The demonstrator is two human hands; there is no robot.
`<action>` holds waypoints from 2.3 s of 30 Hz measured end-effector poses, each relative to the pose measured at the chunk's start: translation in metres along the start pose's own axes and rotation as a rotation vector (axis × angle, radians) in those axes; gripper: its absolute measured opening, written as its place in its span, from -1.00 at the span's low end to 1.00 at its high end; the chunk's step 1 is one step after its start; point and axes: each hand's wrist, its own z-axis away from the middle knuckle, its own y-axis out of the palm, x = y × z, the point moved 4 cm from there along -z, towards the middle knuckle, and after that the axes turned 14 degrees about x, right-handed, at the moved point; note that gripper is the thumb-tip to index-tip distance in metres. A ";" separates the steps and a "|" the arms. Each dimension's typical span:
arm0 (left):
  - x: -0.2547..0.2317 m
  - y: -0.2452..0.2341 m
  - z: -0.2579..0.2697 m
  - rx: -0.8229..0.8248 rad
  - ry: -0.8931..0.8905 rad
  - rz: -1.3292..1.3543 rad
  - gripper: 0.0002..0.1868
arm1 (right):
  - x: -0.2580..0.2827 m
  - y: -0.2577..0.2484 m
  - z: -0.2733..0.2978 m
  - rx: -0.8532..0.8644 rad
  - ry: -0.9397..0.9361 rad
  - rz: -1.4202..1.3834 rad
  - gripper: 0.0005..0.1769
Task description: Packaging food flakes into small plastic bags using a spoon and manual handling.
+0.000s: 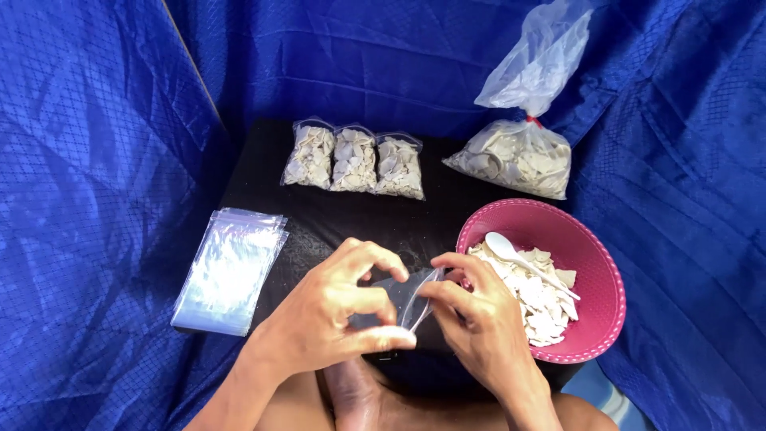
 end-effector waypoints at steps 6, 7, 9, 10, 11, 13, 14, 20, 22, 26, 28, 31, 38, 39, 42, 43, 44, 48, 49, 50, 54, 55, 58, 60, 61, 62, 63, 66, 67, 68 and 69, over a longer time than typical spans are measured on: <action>0.022 0.030 -0.004 0.060 -0.063 0.152 0.42 | -0.009 0.009 0.008 -0.016 -0.084 -0.514 -0.63; 0.021 0.035 -0.005 0.064 -0.063 0.155 0.42 | -0.010 0.010 0.009 -0.017 -0.080 -0.515 -0.63; 0.017 0.045 -0.008 0.090 -0.042 -0.012 0.32 | -0.012 0.011 0.011 -0.017 -0.124 -0.579 -0.69; 0.017 0.046 -0.008 0.092 -0.039 -0.009 0.32 | -0.013 0.009 0.014 -0.018 -0.119 -0.577 -0.69; 0.019 0.047 -0.008 0.101 -0.082 -0.004 0.28 | -0.015 0.007 0.017 -0.032 -0.082 -0.530 -0.68; 0.021 0.049 -0.008 0.112 -0.122 0.004 0.25 | -0.020 0.000 0.022 -0.048 -0.042 -0.483 -0.66; 0.023 0.050 -0.008 0.131 -0.159 -0.026 0.10 | -0.022 -0.002 0.025 0.001 -0.022 -0.487 -0.66; 0.024 0.050 -0.006 0.121 -0.107 -0.037 -0.14 | -0.017 -0.002 0.027 0.257 0.086 -0.685 -0.65; 0.025 0.050 -0.006 0.137 -0.089 -0.014 -0.17 | -0.015 0.001 0.026 0.265 0.143 -0.623 -0.67; 0.054 0.040 0.003 0.015 -0.334 0.172 -0.05 | -0.028 0.007 0.032 0.252 0.237 -0.690 -0.63; 0.079 0.041 0.016 -0.084 -0.475 0.376 -0.04 | -0.030 0.005 0.034 0.214 0.260 -0.712 -0.45; 0.101 0.051 0.028 -0.245 -0.419 0.797 0.05 | -0.024 0.005 0.031 0.251 0.259 -0.764 -0.20; 0.101 0.060 0.038 -0.384 -0.377 0.851 -0.29 | -0.024 0.012 0.032 0.257 0.267 -0.499 -0.63; 0.100 0.059 0.039 -0.380 -0.374 0.831 -0.33 | -0.022 0.015 0.033 0.301 0.230 -0.457 -0.64; 0.093 0.054 0.040 -0.359 -0.445 0.721 -0.36 | -0.013 0.015 0.028 0.355 0.262 -0.423 -0.51; 0.093 0.053 0.041 -0.358 -0.444 0.721 -0.36 | -0.010 0.012 0.027 0.355 0.263 -0.423 -0.51; 0.093 0.052 0.042 -0.356 -0.466 0.686 -0.36 | -0.007 0.011 0.026 0.367 0.284 -0.441 -0.42; 0.095 0.049 0.045 -0.349 -0.519 0.654 -0.36 | -0.010 0.019 0.029 0.441 0.370 -0.569 -0.10; 0.095 0.048 0.046 -0.350 -0.520 0.655 -0.36 | -0.011 0.021 0.030 0.443 0.370 -0.569 -0.10; 0.095 0.046 0.047 -0.352 -0.524 0.654 -0.36 | -0.013 0.023 0.030 0.444 0.376 -0.580 -0.05; 0.089 0.037 0.046 -0.322 -0.544 0.570 -0.36 | -0.014 0.026 0.031 0.451 0.424 -0.551 0.00; 0.091 0.036 0.047 -0.323 -0.544 0.570 -0.36 | -0.015 0.027 0.031 0.452 0.423 -0.550 0.00; 0.081 0.028 0.045 -0.278 -0.536 0.256 -0.38 | -0.016 0.025 0.029 0.444 0.419 -0.513 0.00; 0.056 0.026 0.035 -0.067 -0.454 0.007 0.02 | -0.015 0.024 0.028 0.478 0.400 -0.524 -0.08; 0.053 0.032 0.032 -0.065 -0.455 0.010 0.02 | -0.012 0.023 0.026 0.479 0.404 -0.526 -0.08; 0.041 0.042 0.025 0.033 -0.253 -0.029 0.12 | -0.008 0.022 0.023 0.490 0.343 -0.448 -0.13; 0.030 0.051 0.019 0.130 -0.049 -0.069 0.24 | -0.003 0.021 0.020 0.496 0.280 -0.369 -0.17; 0.037 0.070 0.013 0.260 -0.083 -0.029 0.21 | 0.005 0.020 0.017 0.564 0.332 -0.357 -0.60; 0.036 0.070 0.013 0.261 -0.081 -0.028 0.21 | 0.004 0.019 0.018 0.562 0.334 -0.356 -0.60; 0.036 0.068 0.011 0.241 -0.082 -0.006 0.11 | 0.003 0.018 0.018 0.564 0.347 -0.353 -0.66; 0.036 0.067 0.011 0.223 -0.083 0.018 0.02 | 0.002 0.017 0.020 0.565 0.363 -0.350 -0.70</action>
